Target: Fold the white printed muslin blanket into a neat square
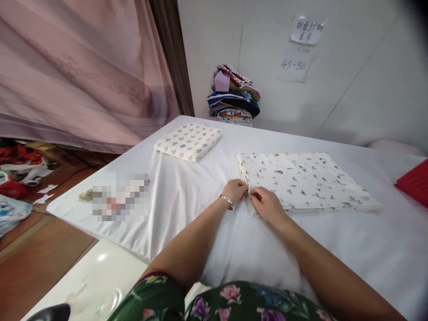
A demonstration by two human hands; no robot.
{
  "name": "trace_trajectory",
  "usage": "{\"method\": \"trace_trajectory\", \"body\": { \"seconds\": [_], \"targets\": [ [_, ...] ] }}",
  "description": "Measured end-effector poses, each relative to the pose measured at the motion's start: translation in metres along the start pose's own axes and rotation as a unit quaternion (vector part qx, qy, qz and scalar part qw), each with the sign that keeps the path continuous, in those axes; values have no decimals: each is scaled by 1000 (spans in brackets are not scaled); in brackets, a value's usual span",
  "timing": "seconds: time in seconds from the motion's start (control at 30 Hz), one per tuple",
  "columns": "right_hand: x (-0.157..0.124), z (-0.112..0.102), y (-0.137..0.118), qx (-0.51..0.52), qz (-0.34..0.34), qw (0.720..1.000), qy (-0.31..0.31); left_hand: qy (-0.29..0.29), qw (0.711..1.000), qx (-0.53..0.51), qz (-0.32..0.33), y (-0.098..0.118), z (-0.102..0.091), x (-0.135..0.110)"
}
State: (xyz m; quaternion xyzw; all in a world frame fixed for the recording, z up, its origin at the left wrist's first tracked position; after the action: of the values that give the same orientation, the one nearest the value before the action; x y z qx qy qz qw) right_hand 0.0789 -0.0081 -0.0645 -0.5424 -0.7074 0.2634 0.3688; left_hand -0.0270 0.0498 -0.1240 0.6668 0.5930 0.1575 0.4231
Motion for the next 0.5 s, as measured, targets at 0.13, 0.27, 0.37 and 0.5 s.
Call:
{"method": "trace_trajectory", "body": {
  "seconds": [0.13, 0.27, 0.37, 0.5],
  "targets": [
    [-2, 1, 0, -38, 9, 999, -2, -7, 1000, -31, 1, 3, -1, -2],
    [-4, 3, 1, -59, 26, 998, -10, -5, 999, -49, -7, 6, -3, -5],
    [-4, 3, 1, -53, 25, 998, -11, 2, 999, -47, 0, 6, -4, -5],
    [-4, 5, -1, -10, 0, 1000, -29, 14, 999, -20, 22, 4, -2, -3]
  ]
}}
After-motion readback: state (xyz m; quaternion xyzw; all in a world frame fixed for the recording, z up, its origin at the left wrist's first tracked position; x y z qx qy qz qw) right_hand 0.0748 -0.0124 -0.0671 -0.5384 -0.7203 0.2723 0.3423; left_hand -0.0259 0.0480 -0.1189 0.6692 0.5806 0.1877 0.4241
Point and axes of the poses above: each hand's wrist, its own x-axis towards the middle knuckle, its own z-axis out of the palm, y = z × x, the point moved 9 cm from there along x, towards the middle knuckle, and after that the axes turned 14 degrees about x, right-handed, at the moved point
